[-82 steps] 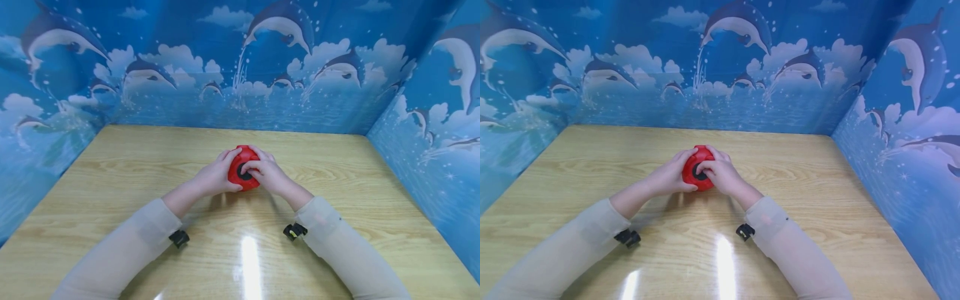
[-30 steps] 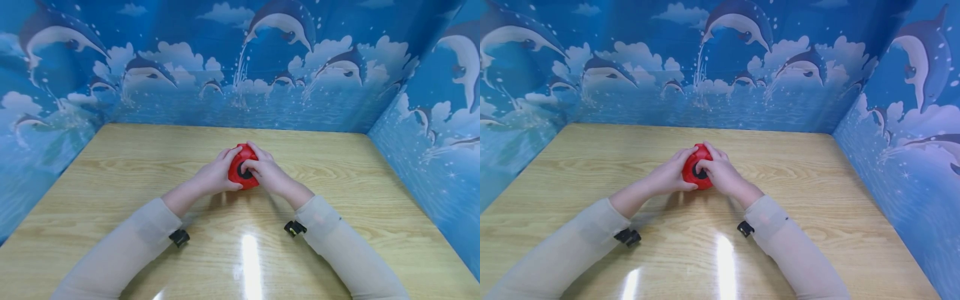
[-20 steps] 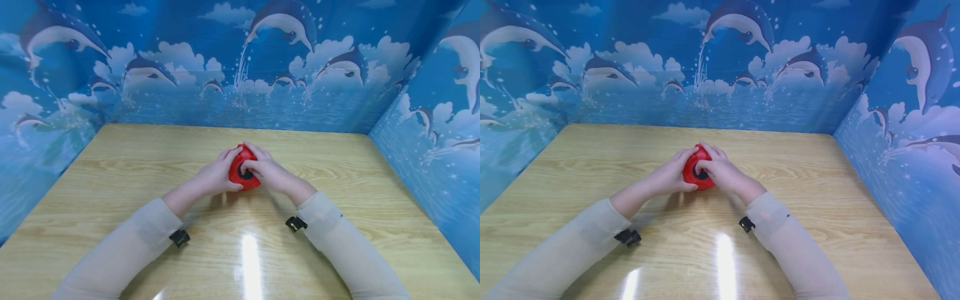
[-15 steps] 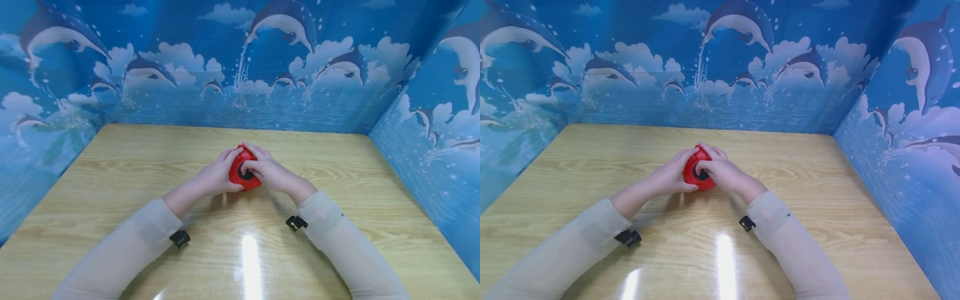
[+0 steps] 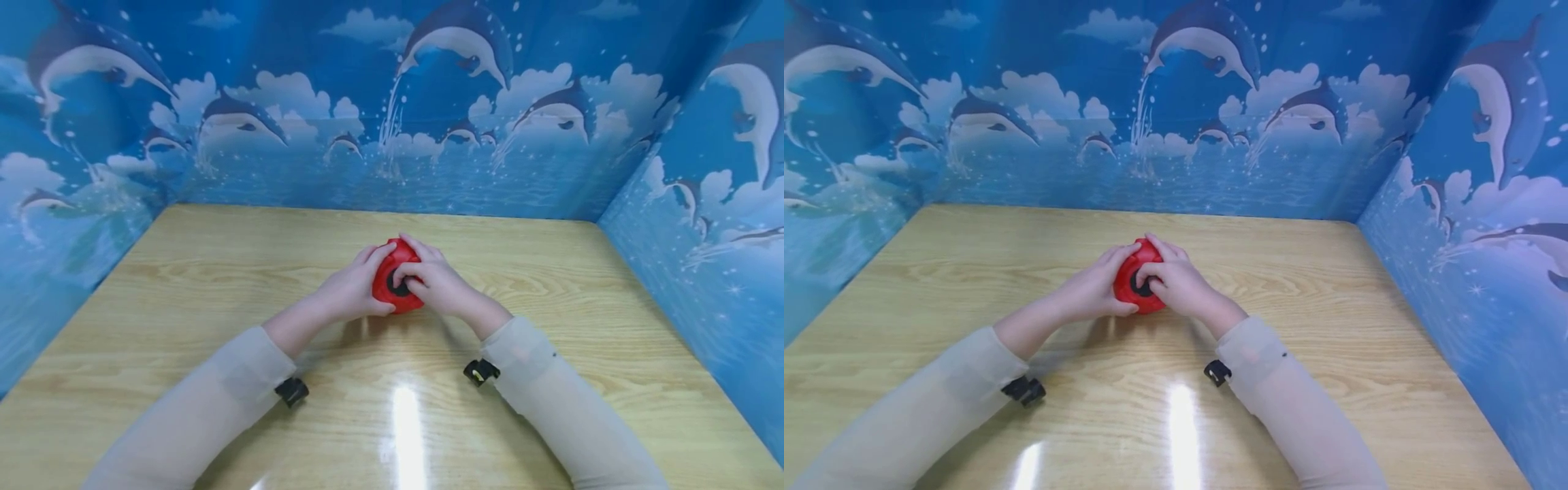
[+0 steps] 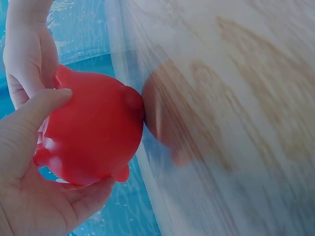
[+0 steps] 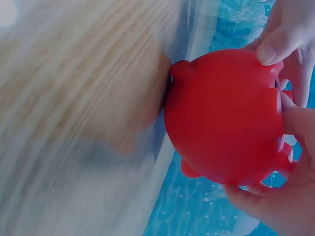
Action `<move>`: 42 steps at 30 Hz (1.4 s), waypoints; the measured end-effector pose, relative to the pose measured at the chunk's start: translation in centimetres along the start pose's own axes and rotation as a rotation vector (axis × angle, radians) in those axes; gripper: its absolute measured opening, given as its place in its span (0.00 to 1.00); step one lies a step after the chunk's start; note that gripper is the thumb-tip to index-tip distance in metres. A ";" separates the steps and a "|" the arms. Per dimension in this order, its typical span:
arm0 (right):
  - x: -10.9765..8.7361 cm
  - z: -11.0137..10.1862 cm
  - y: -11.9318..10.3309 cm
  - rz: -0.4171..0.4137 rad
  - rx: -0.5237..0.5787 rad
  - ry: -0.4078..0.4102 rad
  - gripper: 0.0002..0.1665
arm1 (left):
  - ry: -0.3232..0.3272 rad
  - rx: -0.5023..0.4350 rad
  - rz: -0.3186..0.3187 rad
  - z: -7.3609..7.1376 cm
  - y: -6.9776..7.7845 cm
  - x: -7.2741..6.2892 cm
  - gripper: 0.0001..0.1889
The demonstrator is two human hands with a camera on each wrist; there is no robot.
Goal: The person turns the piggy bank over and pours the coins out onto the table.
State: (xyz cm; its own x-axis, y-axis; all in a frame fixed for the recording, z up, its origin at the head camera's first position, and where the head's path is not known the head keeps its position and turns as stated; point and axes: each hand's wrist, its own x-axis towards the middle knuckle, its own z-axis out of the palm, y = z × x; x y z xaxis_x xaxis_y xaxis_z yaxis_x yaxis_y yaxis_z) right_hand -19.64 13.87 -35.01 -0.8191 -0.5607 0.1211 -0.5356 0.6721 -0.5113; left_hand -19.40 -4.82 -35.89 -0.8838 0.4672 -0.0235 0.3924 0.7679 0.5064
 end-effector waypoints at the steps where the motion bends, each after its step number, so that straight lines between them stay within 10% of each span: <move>1: 0.0 0.0 -0.1 0.000 -0.010 0.007 0.11 | 0.000 -0.001 -0.001 0.0 0.0 0.0 0.55; 42: -0.3 0.6 0.1 -0.046 -0.006 0.084 0.10 | 0.011 -0.019 0.032 0.1 -0.2 -0.1 0.53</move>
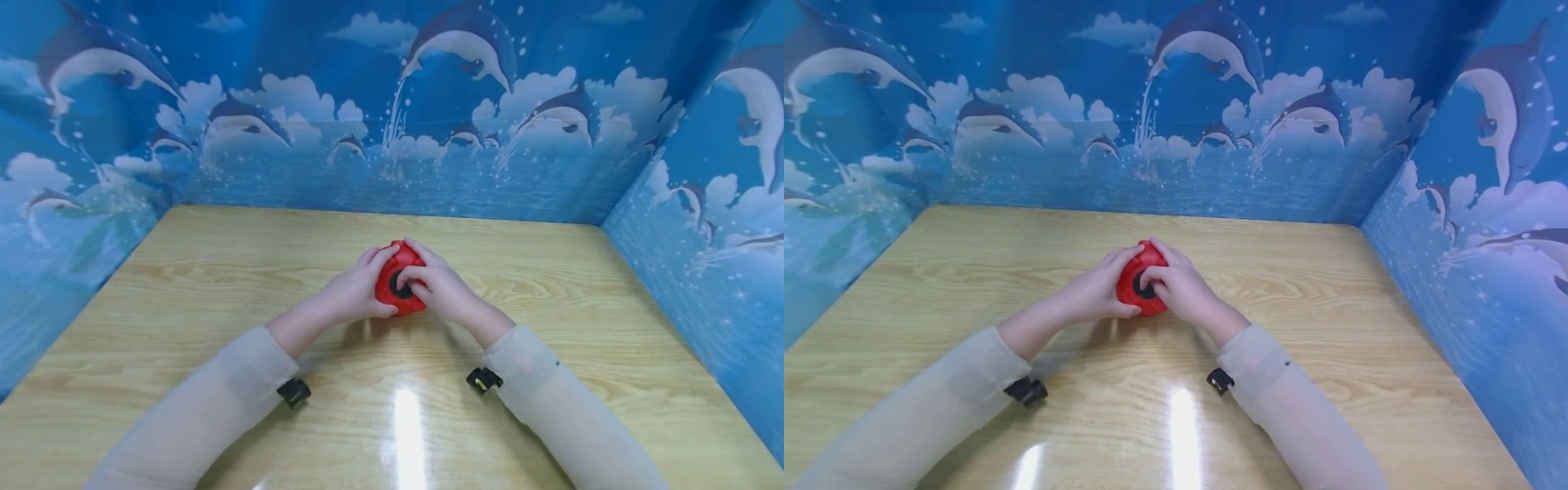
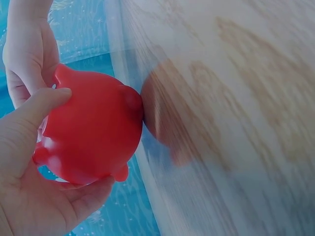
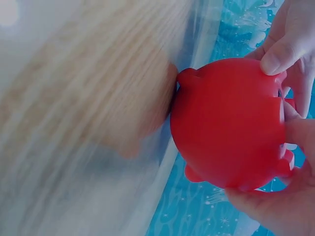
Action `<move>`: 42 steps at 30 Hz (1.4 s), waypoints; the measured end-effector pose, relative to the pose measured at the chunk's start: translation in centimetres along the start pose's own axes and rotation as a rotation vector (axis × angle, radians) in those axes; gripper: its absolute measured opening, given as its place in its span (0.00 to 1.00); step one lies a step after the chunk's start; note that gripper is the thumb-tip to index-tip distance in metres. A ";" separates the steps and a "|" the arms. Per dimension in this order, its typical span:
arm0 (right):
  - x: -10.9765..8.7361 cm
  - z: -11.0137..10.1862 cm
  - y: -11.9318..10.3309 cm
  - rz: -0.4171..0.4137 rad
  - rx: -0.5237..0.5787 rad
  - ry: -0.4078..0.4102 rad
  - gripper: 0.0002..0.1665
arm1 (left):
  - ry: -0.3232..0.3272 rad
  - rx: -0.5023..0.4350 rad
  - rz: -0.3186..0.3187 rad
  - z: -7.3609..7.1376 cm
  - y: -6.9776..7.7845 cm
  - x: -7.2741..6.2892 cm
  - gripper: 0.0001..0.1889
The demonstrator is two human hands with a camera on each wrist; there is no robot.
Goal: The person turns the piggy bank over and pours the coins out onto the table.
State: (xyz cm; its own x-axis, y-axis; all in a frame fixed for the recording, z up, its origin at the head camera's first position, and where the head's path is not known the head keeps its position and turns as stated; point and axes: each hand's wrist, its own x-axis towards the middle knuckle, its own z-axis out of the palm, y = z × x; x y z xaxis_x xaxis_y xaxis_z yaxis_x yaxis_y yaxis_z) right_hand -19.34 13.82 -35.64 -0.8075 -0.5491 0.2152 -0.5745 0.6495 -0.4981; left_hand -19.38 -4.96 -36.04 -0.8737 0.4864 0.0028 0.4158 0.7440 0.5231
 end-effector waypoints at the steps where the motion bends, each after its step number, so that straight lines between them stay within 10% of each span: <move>1: 0.0 0.0 -0.1 0.003 -0.007 -0.002 0.10 | 0.001 -0.001 0.006 0.0 0.0 0.0 0.53; 22: 0.4 -0.4 -1.2 0.028 -0.213 -0.133 0.11 | -0.016 0.003 -0.022 0.3 0.2 -0.1 0.54; 42: -0.6 0.0 -0.8 0.116 -0.105 -0.001 0.05 | 0.013 0.004 -0.028 0.1 0.2 -0.2 0.53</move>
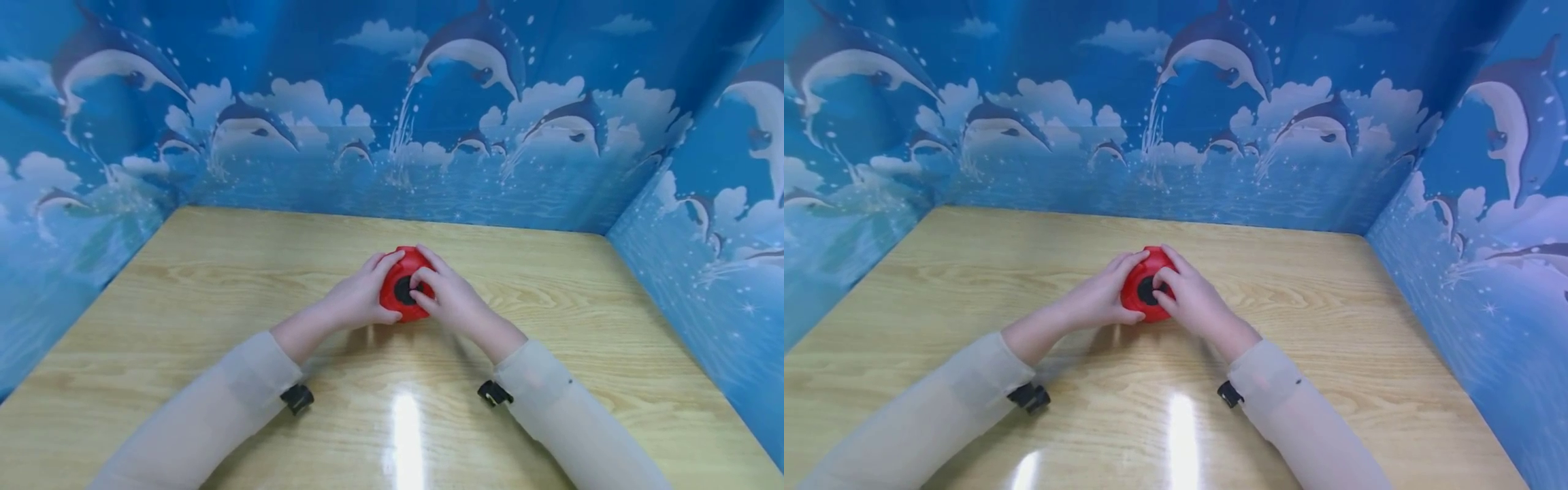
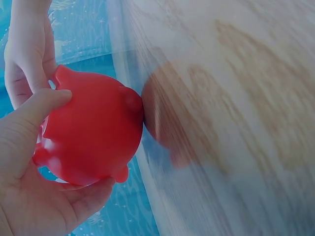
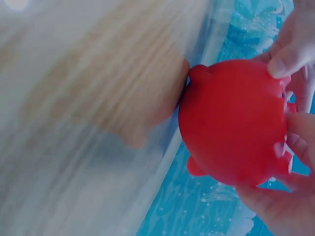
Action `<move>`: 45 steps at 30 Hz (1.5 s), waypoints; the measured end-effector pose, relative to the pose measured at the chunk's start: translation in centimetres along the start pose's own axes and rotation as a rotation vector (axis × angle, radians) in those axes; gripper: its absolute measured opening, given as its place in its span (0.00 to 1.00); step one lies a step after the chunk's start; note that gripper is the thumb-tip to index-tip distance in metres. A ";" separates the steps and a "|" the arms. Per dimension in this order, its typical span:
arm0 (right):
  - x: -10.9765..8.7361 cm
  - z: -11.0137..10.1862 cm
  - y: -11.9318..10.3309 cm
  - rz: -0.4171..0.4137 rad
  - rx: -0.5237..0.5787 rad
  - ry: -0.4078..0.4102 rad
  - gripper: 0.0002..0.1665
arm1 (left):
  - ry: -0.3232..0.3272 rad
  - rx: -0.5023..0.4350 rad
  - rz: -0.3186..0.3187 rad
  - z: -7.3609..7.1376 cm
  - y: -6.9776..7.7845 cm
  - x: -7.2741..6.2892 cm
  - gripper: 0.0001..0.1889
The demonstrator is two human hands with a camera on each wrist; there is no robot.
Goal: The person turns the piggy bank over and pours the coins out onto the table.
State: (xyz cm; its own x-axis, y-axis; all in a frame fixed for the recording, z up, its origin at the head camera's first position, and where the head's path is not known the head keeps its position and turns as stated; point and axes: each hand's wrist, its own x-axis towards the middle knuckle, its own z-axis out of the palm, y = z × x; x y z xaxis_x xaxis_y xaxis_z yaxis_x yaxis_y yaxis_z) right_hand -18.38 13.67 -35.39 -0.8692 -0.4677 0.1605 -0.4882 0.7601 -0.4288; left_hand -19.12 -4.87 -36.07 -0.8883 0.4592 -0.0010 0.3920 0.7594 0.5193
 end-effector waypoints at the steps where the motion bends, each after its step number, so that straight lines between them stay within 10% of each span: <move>1: -0.1 0.0 -0.1 0.006 -0.017 0.014 0.06 | 0.001 -0.001 0.001 0.0 0.0 0.0 0.53; 13: -0.2 0.7 -1.6 0.003 -0.147 0.175 0.11 | 0.002 -0.022 0.027 -0.1 -0.4 0.1 0.53; 45: -0.3 1.2 -2.1 0.079 -0.110 0.181 0.06 | -0.019 -0.029 0.009 -0.2 -0.3 -0.1 0.52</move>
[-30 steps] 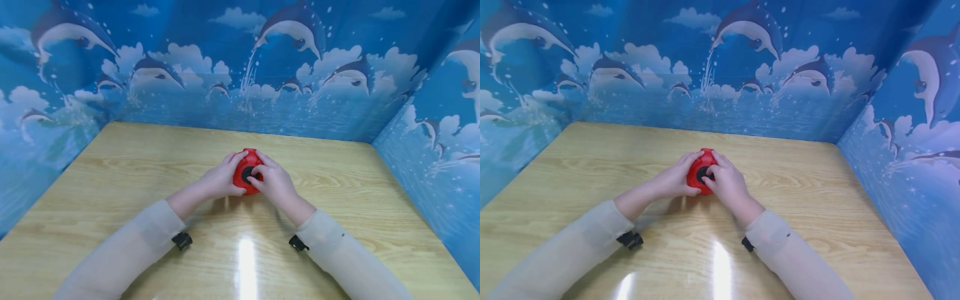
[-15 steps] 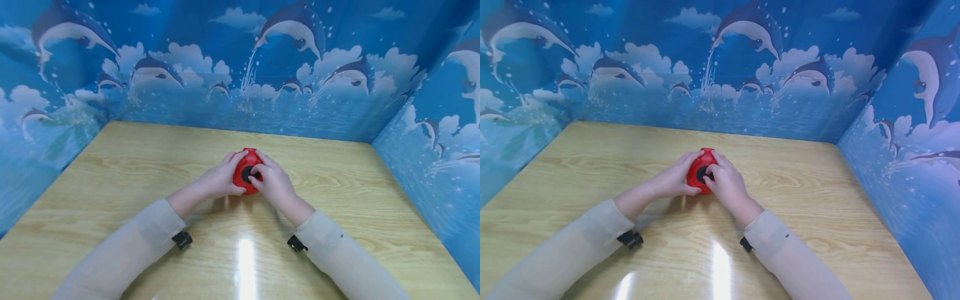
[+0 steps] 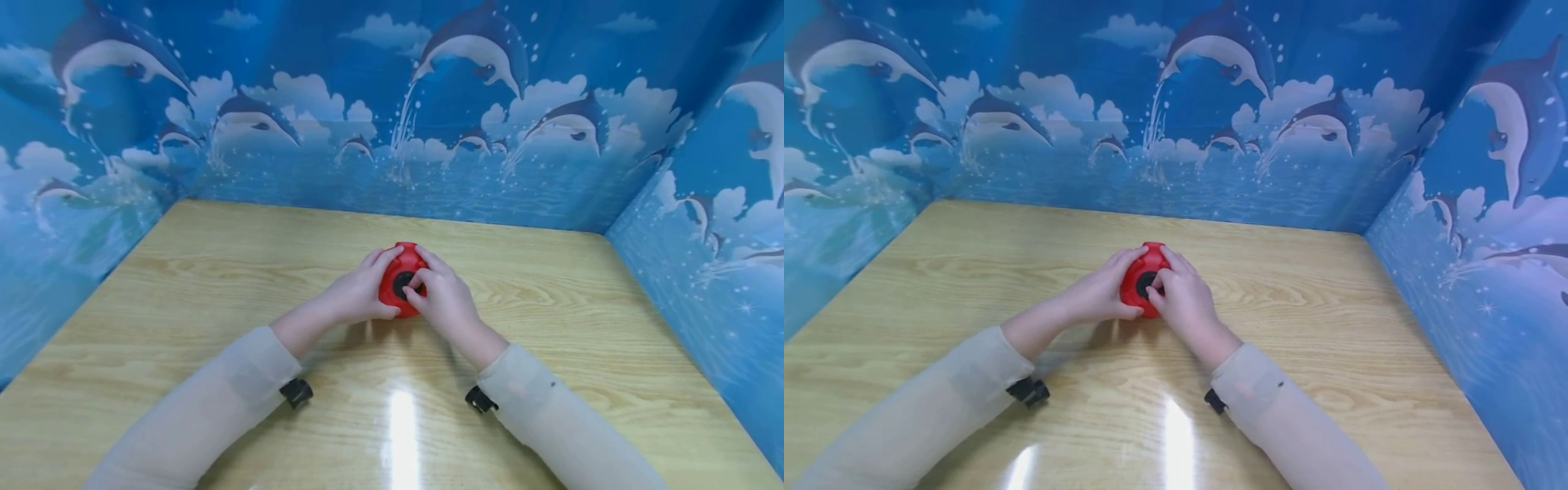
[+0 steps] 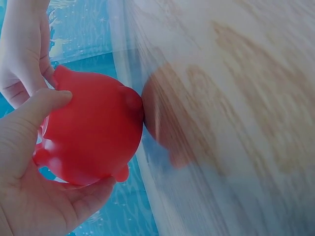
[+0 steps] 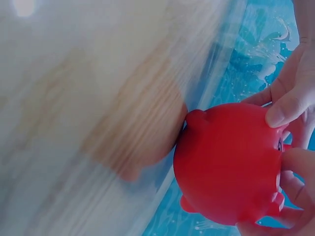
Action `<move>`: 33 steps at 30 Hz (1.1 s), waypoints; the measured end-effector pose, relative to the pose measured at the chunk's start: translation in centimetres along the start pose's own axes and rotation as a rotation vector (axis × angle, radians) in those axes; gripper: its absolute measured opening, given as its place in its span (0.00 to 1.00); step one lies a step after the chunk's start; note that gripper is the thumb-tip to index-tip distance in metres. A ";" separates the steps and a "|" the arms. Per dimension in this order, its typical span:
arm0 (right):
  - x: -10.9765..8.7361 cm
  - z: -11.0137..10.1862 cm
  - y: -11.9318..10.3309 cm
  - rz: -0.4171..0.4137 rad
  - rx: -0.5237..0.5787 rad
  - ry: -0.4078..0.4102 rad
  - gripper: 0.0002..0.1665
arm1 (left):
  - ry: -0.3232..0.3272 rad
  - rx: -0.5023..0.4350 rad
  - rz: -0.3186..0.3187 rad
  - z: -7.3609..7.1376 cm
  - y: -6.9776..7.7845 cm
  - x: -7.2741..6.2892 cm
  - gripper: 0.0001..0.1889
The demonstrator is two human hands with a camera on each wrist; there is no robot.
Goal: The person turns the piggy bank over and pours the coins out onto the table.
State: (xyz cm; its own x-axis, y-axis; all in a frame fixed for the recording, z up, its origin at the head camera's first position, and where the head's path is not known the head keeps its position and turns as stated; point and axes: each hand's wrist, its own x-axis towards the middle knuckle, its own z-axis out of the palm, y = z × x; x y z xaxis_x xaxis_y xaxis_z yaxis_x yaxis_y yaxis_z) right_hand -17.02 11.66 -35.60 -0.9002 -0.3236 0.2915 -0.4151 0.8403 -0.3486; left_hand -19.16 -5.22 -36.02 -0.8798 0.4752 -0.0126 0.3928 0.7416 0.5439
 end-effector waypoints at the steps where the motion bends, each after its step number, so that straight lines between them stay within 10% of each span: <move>1: 0.0 0.1 -0.1 0.010 -0.004 0.004 0.06 | 0.000 -0.001 -0.002 0.0 0.0 0.0 0.52; 33: -0.3 1.3 -0.2 0.144 0.268 0.154 0.05 | 0.001 0.015 -0.040 0.1 0.1 0.1 0.53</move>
State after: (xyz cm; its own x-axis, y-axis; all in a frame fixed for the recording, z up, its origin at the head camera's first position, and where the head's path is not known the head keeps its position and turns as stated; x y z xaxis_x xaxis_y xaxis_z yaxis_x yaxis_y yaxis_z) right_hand -16.82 11.08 -36.75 -0.9302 -0.1233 0.3457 -0.3231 0.7217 -0.6121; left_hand -19.17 -5.10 -36.07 -0.8950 0.4448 -0.0328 0.3617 0.7669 0.5301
